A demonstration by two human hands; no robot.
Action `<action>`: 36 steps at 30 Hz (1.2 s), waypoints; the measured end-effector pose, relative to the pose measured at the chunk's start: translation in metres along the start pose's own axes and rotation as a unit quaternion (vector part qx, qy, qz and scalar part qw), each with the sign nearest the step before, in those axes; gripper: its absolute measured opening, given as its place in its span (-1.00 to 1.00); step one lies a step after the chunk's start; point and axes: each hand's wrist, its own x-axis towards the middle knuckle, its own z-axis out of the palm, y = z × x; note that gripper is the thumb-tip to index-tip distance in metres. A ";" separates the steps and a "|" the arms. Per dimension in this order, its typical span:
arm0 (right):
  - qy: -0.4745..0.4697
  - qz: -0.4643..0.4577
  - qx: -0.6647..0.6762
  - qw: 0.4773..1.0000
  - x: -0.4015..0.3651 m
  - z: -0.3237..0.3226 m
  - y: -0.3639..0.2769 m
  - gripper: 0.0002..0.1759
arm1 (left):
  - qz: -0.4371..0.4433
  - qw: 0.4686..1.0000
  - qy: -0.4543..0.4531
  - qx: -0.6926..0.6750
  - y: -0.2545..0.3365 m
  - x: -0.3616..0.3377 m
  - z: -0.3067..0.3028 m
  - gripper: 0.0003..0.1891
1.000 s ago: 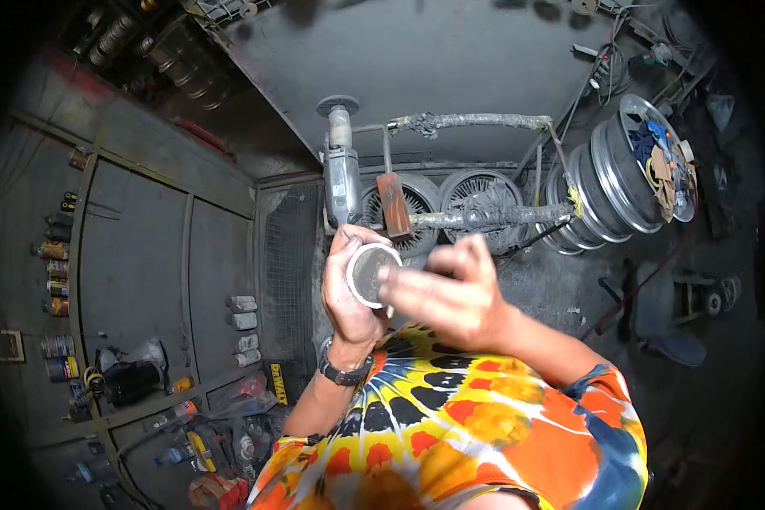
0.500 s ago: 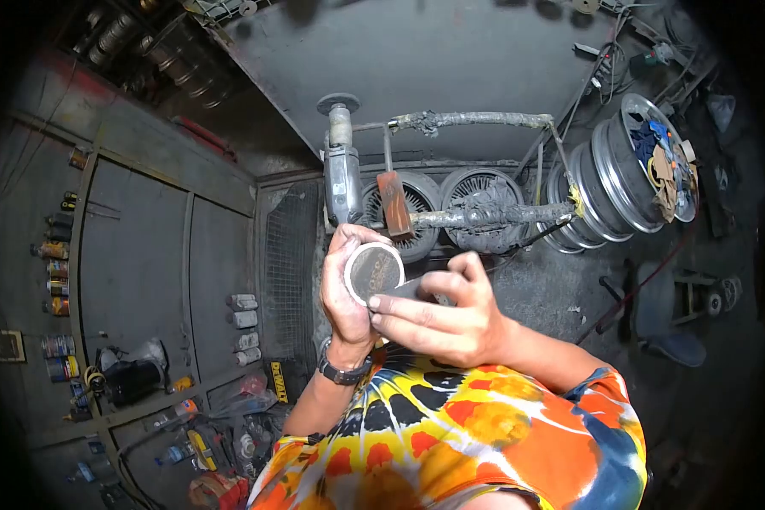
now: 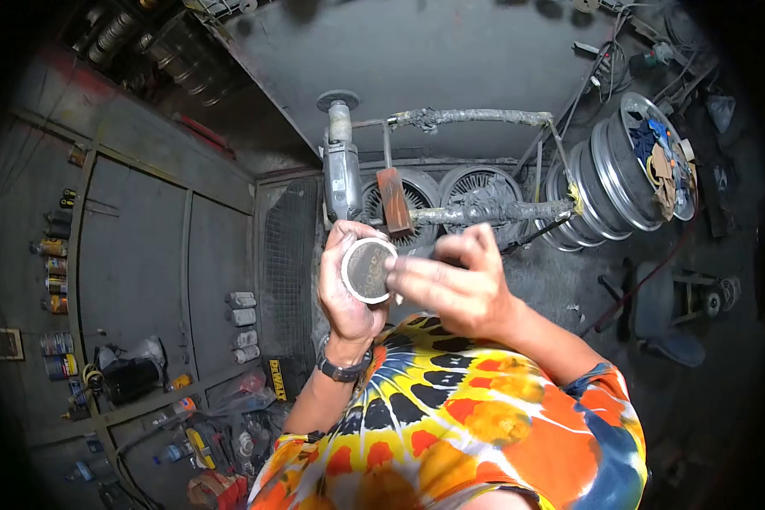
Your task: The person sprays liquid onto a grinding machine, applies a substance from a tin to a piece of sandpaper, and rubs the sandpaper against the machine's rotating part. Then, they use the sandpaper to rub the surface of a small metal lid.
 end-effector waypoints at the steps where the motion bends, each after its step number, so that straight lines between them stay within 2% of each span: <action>1: 0.002 -0.001 -0.020 1.000 -0.003 0.002 0.004 -0.66 | 0.002 1.000 -0.001 0.000 0.001 0.000 0.001 -0.67; 4: -0.007 -0.028 0.030 0.999 -0.001 -0.001 -0.023 -0.68 | 0.007 0.998 -0.016 0.065 0.006 0.000 -0.002 -0.67; 7: -0.002 0.002 -0.011 1.000 0.001 -0.001 0.002 -0.68 | 0.001 1.000 -0.012 0.007 0.002 -0.002 -0.002 -0.66; 11: -0.003 -0.049 0.014 0.999 0.002 -0.003 -0.019 -0.69 | -0.008 0.999 0.000 0.034 0.006 -0.001 -0.002 -0.66; 13: -0.002 -0.014 -0.011 1.000 0.001 -0.001 0.000 -0.70 | -0.012 1.000 0.007 0.026 0.002 -0.004 -0.002 -0.66; 16: 0.000 -0.031 0.003 1.000 0.001 -0.002 -0.011 -0.72 | -0.002 1.000 0.019 -0.004 0.000 0.001 0.001 -0.62; 18: 0.013 -0.060 0.018 0.998 0.000 0.000 -0.014 -0.72 | 0.005 0.999 0.008 0.030 0.001 0.002 -0.002 -0.62; 21: 0.011 -0.004 -0.025 1.000 0.000 0.000 0.006 -0.73 | -0.013 1.000 -0.014 0.006 0.002 0.001 -0.002 -0.62; 23: 0.019 -0.042 0.017 0.999 0.003 0.000 -0.016 -0.74 | -0.024 0.999 -0.010 0.028 0.004 0.001 0.000 -0.66; 25: 0.029 -0.055 -0.001 0.998 0.001 0.002 -0.011 -0.73 | -0.029 0.999 -0.021 0.030 0.006 0.000 0.002 -0.66; 28: 0.009 0.011 -0.009 1.000 0.003 0.000 -0.004 -0.70 | -0.036 0.999 -0.018 -0.023 0.000 -0.001 0.003 -0.65; 31: 0.023 -0.059 0.036 0.997 0.003 0.003 -0.015 -0.63 | -0.017 0.997 -0.018 0.074 0.003 0.001 0.001 -0.67; 33: 0.019 -0.004 -0.022 1.000 0.003 0.005 0.003 -0.68 | -0.056 0.998 -0.006 -0.009 0.003 -0.003 0.003 -0.66; 36: 0.028 -0.014 0.007 0.999 0.003 0.007 -0.008 -0.65 | -0.020 0.998 -0.010 0.054 0.003 -0.001 0.004 -0.67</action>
